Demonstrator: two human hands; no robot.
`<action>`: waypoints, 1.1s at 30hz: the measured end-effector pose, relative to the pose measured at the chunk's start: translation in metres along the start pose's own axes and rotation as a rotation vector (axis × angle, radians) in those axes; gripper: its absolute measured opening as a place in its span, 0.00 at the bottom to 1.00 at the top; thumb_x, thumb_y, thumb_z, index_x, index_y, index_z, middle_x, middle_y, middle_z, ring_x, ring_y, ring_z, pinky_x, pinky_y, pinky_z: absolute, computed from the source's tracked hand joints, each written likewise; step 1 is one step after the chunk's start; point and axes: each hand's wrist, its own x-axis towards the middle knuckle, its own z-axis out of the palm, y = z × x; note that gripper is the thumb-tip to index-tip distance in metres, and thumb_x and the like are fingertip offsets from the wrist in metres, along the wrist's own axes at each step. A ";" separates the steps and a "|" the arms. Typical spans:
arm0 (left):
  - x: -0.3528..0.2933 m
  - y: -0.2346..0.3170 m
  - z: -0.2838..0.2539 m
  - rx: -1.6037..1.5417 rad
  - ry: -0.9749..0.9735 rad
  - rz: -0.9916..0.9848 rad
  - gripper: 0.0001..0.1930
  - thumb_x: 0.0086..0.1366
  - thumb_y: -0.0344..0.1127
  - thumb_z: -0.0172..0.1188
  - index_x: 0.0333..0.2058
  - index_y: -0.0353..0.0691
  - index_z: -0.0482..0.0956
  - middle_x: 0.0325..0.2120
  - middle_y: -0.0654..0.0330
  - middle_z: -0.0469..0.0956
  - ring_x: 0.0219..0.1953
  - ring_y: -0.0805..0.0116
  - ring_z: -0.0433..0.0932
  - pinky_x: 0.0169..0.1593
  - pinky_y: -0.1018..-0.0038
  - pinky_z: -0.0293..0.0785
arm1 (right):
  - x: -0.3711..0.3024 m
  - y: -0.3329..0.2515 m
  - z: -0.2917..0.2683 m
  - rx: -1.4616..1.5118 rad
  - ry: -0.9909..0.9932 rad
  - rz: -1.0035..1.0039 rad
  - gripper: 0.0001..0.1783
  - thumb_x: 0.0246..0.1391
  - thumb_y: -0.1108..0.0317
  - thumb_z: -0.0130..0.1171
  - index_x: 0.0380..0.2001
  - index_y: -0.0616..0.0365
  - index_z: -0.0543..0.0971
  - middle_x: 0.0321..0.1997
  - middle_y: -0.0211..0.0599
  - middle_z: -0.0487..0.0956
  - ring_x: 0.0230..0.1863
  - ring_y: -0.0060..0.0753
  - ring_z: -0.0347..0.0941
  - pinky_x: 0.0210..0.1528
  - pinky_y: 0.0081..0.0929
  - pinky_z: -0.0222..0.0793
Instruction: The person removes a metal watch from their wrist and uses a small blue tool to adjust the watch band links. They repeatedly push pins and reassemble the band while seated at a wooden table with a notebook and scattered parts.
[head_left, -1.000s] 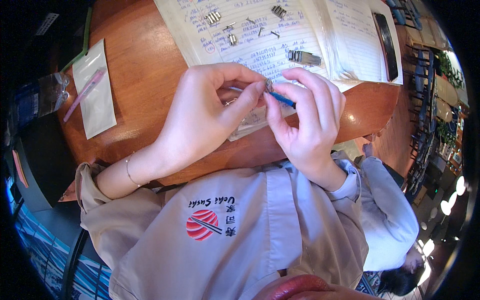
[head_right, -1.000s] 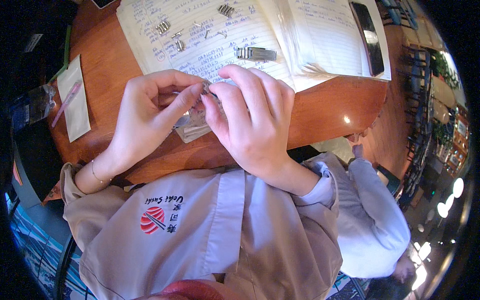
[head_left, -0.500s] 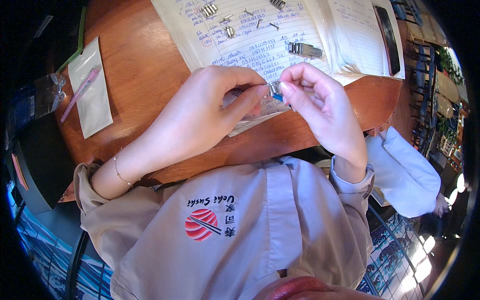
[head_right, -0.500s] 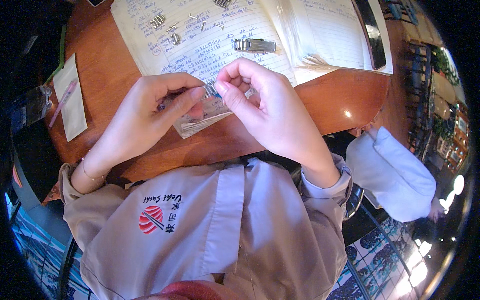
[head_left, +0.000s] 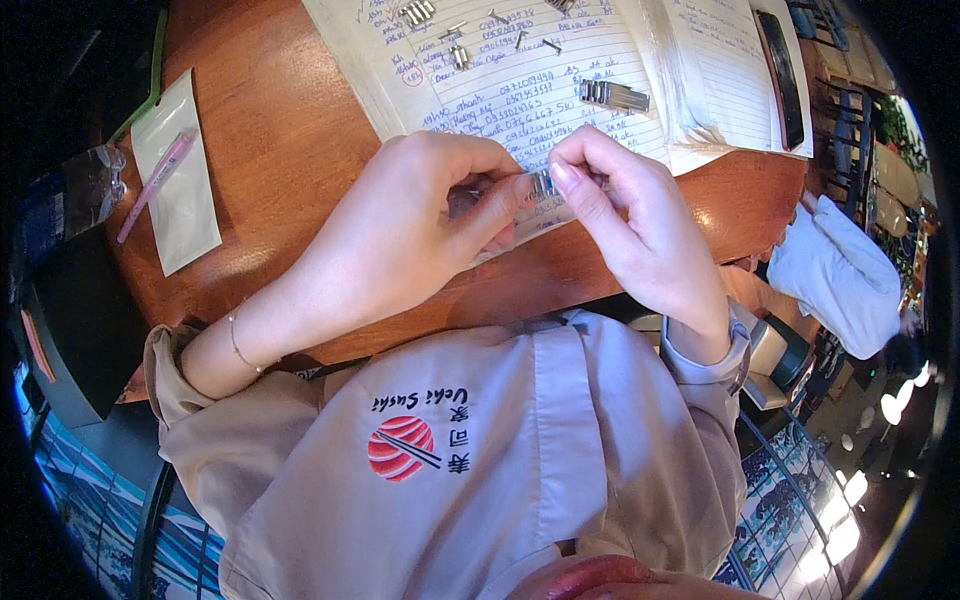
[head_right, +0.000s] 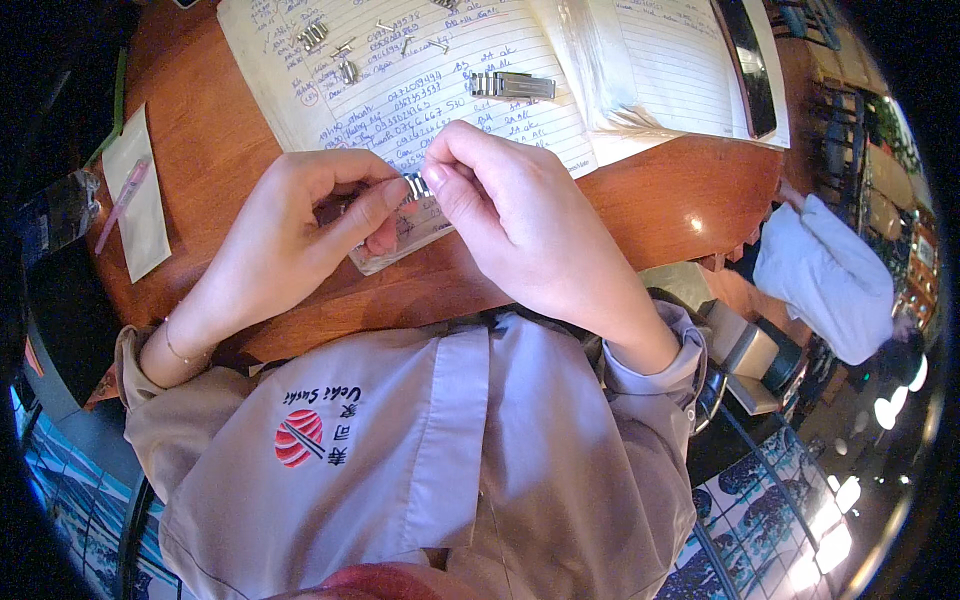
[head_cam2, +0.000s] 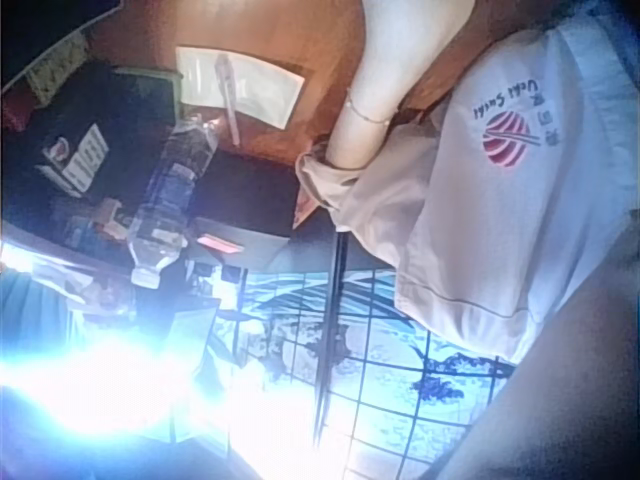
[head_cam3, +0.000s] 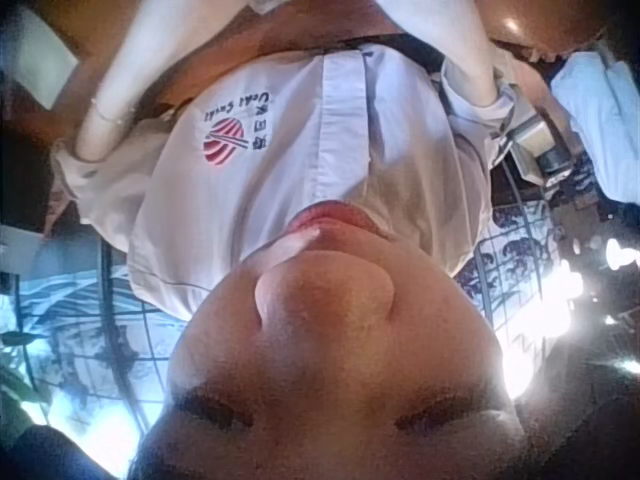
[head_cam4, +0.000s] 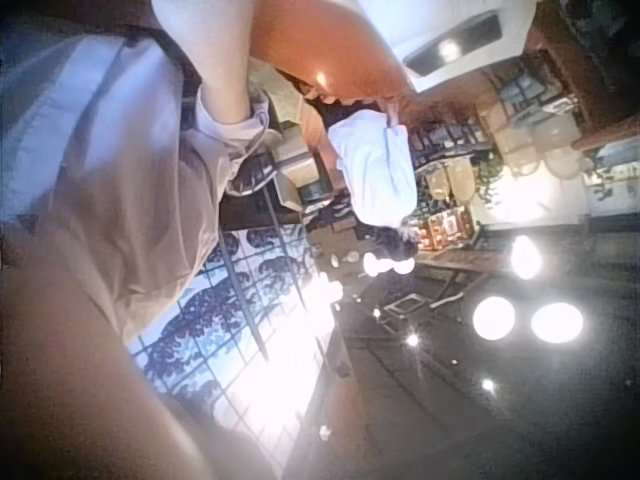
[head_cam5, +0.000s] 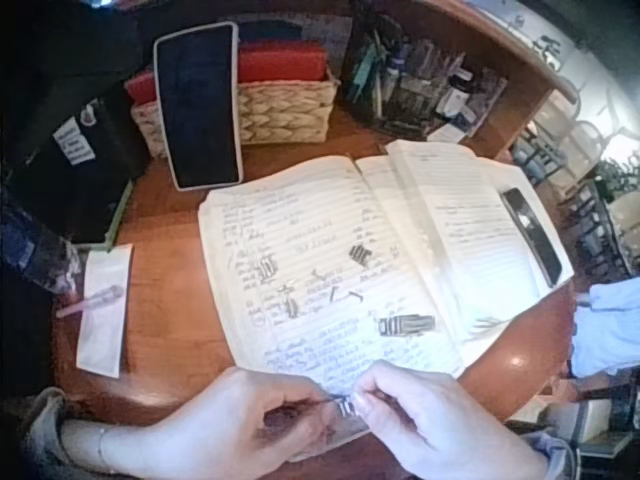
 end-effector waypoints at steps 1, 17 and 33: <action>0.000 0.000 0.000 -0.034 -0.024 -0.043 0.09 0.68 0.30 0.52 0.32 0.28 0.75 0.21 0.62 0.75 0.24 0.80 0.72 0.30 0.81 0.71 | 0.000 0.000 0.001 -0.019 0.012 -0.011 0.07 0.63 0.70 0.48 0.32 0.62 0.69 0.25 0.24 0.63 0.26 0.13 0.54 0.26 0.14 0.53; 0.002 -0.010 0.007 -0.214 0.071 -0.032 0.13 0.66 0.31 0.53 0.28 0.24 0.76 0.19 0.55 0.78 0.23 0.72 0.80 0.28 0.77 0.77 | 0.003 -0.010 0.021 -0.287 0.212 -0.001 0.07 0.61 0.70 0.50 0.30 0.62 0.70 0.18 0.33 0.67 0.18 0.21 0.59 0.21 0.22 0.56; 0.002 -0.010 0.011 -0.331 0.081 -0.072 0.13 0.65 0.30 0.52 0.28 0.24 0.77 0.19 0.55 0.78 0.22 0.73 0.79 0.28 0.78 0.77 | 0.005 -0.002 0.018 -0.096 0.158 0.080 0.07 0.62 0.71 0.50 0.30 0.61 0.69 0.21 0.23 0.63 0.24 0.10 0.55 0.23 0.15 0.54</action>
